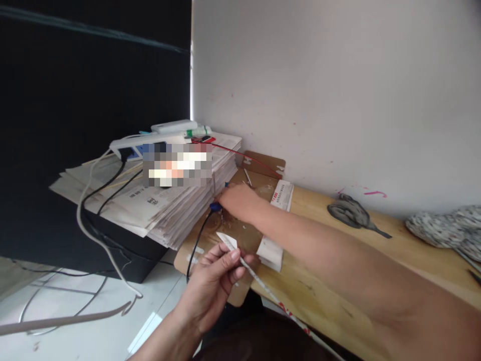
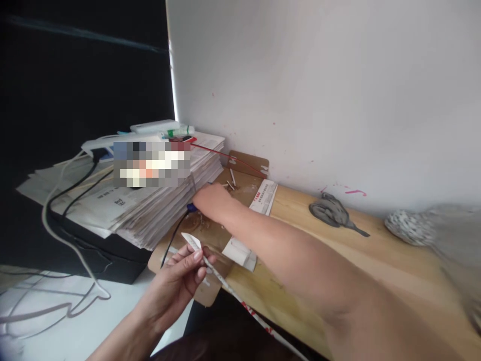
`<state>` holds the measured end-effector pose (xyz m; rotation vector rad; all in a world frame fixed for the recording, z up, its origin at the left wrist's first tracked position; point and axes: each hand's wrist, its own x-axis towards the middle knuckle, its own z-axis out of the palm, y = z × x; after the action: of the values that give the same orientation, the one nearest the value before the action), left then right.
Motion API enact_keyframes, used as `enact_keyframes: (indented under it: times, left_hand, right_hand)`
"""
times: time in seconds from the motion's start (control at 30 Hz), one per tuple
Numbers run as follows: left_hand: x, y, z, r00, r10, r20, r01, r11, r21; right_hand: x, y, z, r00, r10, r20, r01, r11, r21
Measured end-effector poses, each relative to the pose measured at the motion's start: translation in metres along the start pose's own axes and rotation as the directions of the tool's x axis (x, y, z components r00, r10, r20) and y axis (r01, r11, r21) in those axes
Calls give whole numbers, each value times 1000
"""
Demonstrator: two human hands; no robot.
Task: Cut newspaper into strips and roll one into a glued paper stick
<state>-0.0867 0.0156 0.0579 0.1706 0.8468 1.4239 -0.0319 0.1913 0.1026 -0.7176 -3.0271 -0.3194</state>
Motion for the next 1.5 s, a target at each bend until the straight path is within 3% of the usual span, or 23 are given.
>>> enact_keyframes:
  times: [0.1, 0.17, 0.23, 0.3, 0.37, 0.43, 0.57, 0.8, 0.93, 1.0, 1.1, 1.17, 1.23, 1.33, 1.43, 1.5]
  left_hand:
    - [-5, 0, 0, 1000, -8, 5, 7, 1000, 20]
    - [-6, -1, 0, 1000, -21, -5, 21, 1000, 22]
    - [-7, -3, 0, 999, -33, -11, 33, 999, 23]
    - [-7, -5, 2, 999, -36, -14, 36, 999, 30]
    - [-5, -6, 4, 999, -24, -26, 24, 999, 33]
    - [-1, -6, 7, 999, -6, -46, 7, 1000, 29]
    - [6, -7, 9, 996, 19, -88, -18, 1000, 15]
    - [9, -9, 6, 995, 27, -99, -23, 999, 40]
    - [9, -10, 8, 994, 22, -107, -18, 999, 41]
    - [9, -11, 9, 995, 18, -103, -14, 999, 40]
    - [9, -11, 9, 994, 19, -104, -14, 999, 43]
    - [8, -10, 7, 994, 18, -110, -12, 999, 53]
    - [7, -8, 5, 994, 16, -107, -9, 998, 65]
    - [7, -6, 5, 995, 14, -97, -8, 998, 67]
    - [7, -5, 5, 997, 18, -80, -13, 998, 56]
    - [8, -5, 5, 998, 32, -58, -29, 998, 54]
  right_hand:
    - [-31, 23, 0, 999, -29, 22, 30, 999, -14]
    - [-55, 41, 10, 994, -93, 56, 95, 994, -46]
    - [-78, 58, 24, 987, -76, 140, 81, 996, -27]
    - [-96, 67, 35, 986, 9, 169, -16, 999, 40]
    - [-109, 67, 43, 975, 175, 139, -198, 966, 169]
    - [-116, 58, 47, 929, 360, 86, -369, 884, 287]
    - [-120, 33, 49, 844, 531, 72, -518, 775, 362]
    - [-123, 2, 43, 818, 563, 116, -546, 700, 460]
    - [-109, -4, 37, 741, 645, 187, -645, 606, 465]
    - [-98, -4, 37, 699, 675, 235, -681, 529, 506]
    - [-86, -1, 39, 618, 701, 357, -712, 307, 631]
    - [-83, 1, 40, 593, 683, 426, -708, 190, 681]
    - [-80, 2, 37, 603, 618, 505, -682, 72, 727]
    - [-76, 3, 26, 682, 451, 576, -580, -146, 801]
    - [-76, 3, 11, 769, 359, 529, -435, -313, 845]
    - [-81, 4, 3, 823, 362, 439, -266, -437, 859]
